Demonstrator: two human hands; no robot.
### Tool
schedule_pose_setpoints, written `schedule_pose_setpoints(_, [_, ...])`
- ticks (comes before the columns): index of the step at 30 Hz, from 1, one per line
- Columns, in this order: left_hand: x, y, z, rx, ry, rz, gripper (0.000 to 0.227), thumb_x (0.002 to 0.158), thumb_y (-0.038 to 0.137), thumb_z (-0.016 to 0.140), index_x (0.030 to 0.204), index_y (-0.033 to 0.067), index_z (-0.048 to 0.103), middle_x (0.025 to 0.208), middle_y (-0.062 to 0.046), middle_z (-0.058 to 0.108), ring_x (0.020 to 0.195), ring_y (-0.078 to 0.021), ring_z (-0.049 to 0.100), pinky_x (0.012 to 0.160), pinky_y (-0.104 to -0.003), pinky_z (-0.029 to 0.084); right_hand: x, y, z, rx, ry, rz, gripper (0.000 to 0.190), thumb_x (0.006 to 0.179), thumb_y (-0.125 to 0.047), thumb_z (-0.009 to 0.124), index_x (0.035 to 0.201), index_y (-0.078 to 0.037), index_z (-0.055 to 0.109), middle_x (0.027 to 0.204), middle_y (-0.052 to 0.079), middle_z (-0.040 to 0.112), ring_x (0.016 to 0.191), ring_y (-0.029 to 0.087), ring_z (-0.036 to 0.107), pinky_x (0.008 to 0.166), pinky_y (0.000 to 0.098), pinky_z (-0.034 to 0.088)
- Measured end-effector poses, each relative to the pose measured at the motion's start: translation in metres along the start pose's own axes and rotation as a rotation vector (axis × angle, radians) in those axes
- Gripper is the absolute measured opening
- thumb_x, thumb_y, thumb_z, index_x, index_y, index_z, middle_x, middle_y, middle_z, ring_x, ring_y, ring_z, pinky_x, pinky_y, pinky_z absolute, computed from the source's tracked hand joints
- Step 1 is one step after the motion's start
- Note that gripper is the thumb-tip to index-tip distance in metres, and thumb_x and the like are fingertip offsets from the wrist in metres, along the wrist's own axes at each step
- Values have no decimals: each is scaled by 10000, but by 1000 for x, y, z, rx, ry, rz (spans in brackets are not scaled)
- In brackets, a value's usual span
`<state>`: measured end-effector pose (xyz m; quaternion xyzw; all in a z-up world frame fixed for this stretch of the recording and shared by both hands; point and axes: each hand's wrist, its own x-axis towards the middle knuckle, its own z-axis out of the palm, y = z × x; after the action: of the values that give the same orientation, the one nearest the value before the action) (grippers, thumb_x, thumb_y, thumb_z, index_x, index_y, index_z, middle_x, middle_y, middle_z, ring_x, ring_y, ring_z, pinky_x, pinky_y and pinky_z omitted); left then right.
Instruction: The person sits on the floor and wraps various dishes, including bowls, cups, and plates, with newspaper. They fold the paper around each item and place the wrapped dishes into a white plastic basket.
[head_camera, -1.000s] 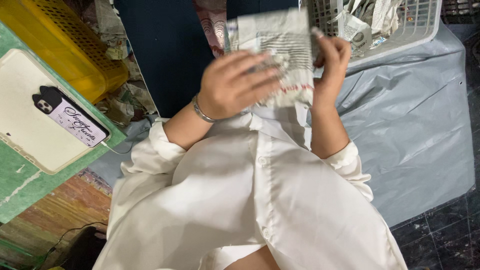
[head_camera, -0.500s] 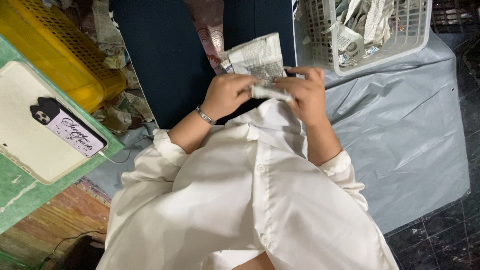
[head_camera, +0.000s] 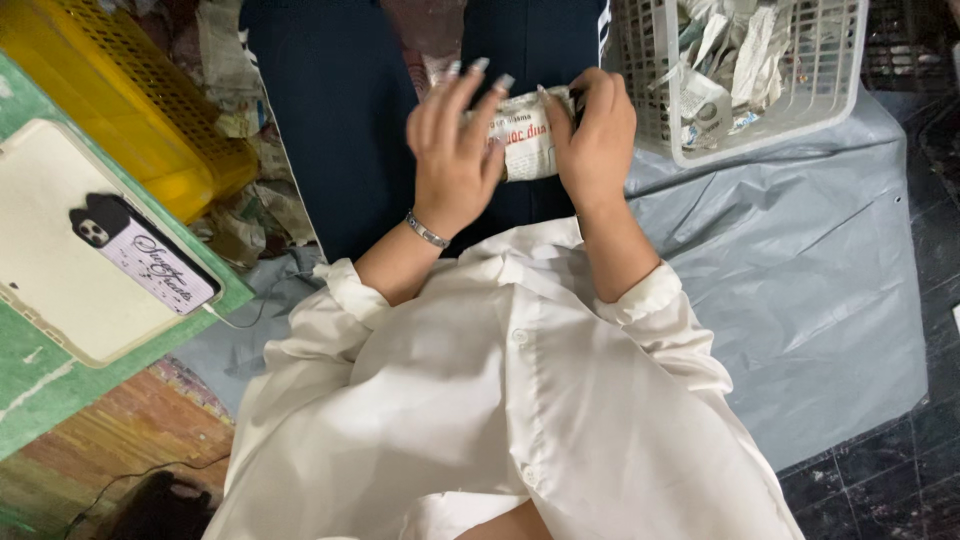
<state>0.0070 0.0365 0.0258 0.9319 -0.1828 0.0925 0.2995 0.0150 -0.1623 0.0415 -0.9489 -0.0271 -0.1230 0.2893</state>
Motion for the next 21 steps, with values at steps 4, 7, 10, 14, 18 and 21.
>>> schedule_pose_setpoints(4, [7, -2, 7, -79, -253, 131, 844, 931, 554, 682, 1596, 138, 371, 1666, -182, 229, 1554, -399, 206, 1252, -625, 209, -3, 8, -1, 108, -80, 15, 369, 955, -106, 778, 1263, -48, 584, 1033, 138, 626, 922, 304, 616, 817, 398, 498])
schedule_pose_setpoints(7, [7, -9, 23, -205, -332, 8, 915, 949, 553, 665, 1630, 108, 245, 1685, -237, 129, 1556, -468, 147, 1239, -628, 186, -14, 13, -8, 624, -96, 257, 440, 1022, -105, 723, 1388, -23, 493, 1108, 85, 628, 936, 173, 614, 844, 311, 525])
schedule_pose_setpoints(10, [9, -16, 44, -349, -243, -105, 929, 992, 502, 658, 1639, 63, 155, 1676, -293, 54, 1549, -516, 105, 1239, -615, 173, -29, 17, -27, 609, -120, 278, 568, 966, -104, 728, 1458, -22, 456, 1180, 64, 653, 897, 127, 573, 807, 280, 479])
schedule_pose_setpoints(14, [2, -10, 57, -623, -190, -213, 859, 1050, 402, 597, 1650, 28, 111, 1692, -300, 20, 1568, -505, 114, 1272, -531, 201, -52, 1, -32, 255, -337, 385, 605, 769, -174, 895, 1272, -18, 598, 1030, 114, 668, 805, 184, 619, 715, 309, 523])
schedule_pose_setpoints(18, [16, 3, 42, -847, -141, -90, 675, 1131, 289, 436, 1663, 6, 132, 1745, -228, 137, 1635, -416, 146, 1335, -469, 170, -31, -7, -16, 541, -166, 512, 482, 868, -135, 807, 1272, 10, 588, 1117, 66, 717, 987, 130, 694, 855, 297, 560])
schedule_pose_setpoints(21, [59, 2, 25, -1005, -119, -138, 611, 1156, 259, 385, 1654, -22, 169, 1737, -209, 222, 1633, -338, 229, 1337, -432, 192, 18, -7, 0, 871, -78, 468, 377, 917, -85, 760, 1250, 24, 621, 1176, 45, 726, 1066, 106, 675, 947, 297, 554])
